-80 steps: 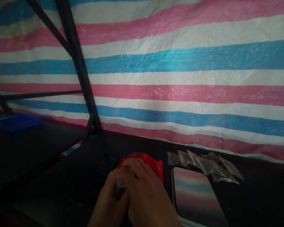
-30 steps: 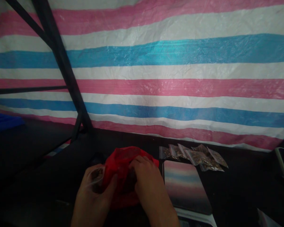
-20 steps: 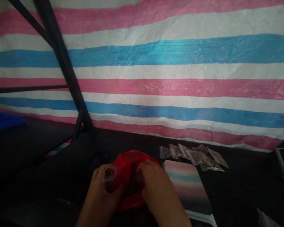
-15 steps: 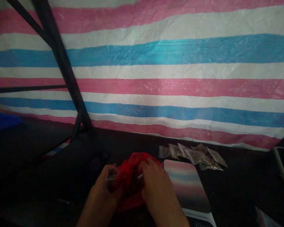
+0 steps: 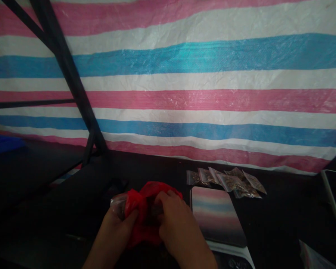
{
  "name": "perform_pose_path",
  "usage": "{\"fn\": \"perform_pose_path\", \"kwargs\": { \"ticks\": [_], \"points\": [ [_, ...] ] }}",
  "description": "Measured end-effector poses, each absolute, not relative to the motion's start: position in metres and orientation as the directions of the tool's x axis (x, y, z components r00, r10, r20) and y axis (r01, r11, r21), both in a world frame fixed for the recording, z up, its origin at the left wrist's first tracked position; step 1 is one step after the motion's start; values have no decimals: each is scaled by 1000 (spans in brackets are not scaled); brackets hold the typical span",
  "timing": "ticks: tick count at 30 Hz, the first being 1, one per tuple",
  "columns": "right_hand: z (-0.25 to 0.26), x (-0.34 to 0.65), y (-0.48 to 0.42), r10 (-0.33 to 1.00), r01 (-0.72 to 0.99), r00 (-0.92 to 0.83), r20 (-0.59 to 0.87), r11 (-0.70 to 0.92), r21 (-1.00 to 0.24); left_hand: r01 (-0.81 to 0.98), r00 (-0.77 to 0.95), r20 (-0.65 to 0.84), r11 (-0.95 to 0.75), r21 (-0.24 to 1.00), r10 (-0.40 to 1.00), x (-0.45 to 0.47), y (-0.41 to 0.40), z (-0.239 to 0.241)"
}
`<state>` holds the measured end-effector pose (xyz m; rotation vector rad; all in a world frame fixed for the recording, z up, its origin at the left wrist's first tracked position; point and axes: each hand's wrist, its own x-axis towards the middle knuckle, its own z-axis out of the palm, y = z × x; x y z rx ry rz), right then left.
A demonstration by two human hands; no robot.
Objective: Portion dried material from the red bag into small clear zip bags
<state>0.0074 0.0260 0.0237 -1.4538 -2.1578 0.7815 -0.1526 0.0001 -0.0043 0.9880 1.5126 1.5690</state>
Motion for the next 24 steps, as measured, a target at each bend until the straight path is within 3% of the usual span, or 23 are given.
{"fn": "perform_pose_path", "kwargs": {
  "ticks": [5, 12, 18, 24],
  "points": [
    [23, 0, 28, 942, 635, -333, 38, 254, -730, -61, -439, -41, 16, 998, 897, -161, -1, -5],
    [28, -5, 29, 958, 780, -286, 2, 233, -581, -148, -408, -126, 70, 986, 904, -162, -1, -5],
    [18, -8, 34, 952, 730, -302, 46, 262, -631, -216, -398, -140, 56, 975, 907, -157, 3, -6],
    [16, -6, 36, 952, 601, -302, 48, 229, -766, -248, -394, -169, 72, 966, 903, -160, 2, -5]
  ]
}}
